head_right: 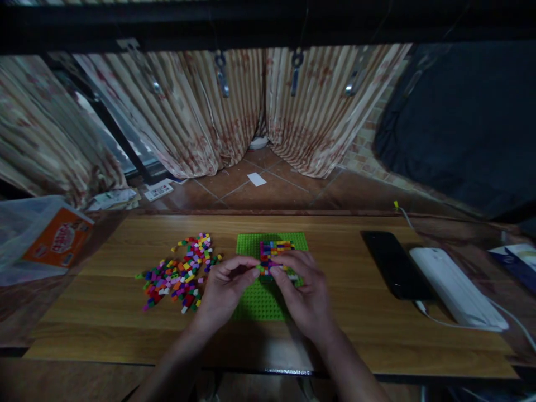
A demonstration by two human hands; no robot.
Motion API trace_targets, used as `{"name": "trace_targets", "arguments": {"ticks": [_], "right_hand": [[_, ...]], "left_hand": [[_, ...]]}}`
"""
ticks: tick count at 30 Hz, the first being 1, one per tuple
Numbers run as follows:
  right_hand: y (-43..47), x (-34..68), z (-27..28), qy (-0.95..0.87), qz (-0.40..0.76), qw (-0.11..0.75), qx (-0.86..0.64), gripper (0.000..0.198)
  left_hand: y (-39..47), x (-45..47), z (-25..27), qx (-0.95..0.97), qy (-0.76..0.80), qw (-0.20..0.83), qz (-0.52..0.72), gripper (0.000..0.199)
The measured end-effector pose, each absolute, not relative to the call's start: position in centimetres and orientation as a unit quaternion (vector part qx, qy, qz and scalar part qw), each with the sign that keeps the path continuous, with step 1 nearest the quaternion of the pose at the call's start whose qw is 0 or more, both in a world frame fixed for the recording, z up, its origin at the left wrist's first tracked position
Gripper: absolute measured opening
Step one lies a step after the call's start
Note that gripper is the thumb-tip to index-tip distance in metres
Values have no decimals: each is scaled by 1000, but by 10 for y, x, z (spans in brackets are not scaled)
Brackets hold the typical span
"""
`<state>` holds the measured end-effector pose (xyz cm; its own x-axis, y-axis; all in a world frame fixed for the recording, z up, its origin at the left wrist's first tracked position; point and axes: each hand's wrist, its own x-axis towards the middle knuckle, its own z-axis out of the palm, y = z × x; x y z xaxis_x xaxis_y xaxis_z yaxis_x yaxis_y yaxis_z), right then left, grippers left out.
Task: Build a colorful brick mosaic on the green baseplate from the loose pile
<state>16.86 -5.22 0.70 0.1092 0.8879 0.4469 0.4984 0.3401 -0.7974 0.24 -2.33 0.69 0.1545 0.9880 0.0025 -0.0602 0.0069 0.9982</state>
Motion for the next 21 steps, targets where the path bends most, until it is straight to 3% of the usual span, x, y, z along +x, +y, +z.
{"name": "trace_targets", "arguments": {"ticks": [15,21], "right_hand": [[-56,177,11,-663,257,448,-542,16],[-52,193,8,-694,181,417,-558,16]], "left_hand": [[-30,13,5,557,412,558,457,12],[-26,10,9,542,447,541,463,11]]}}
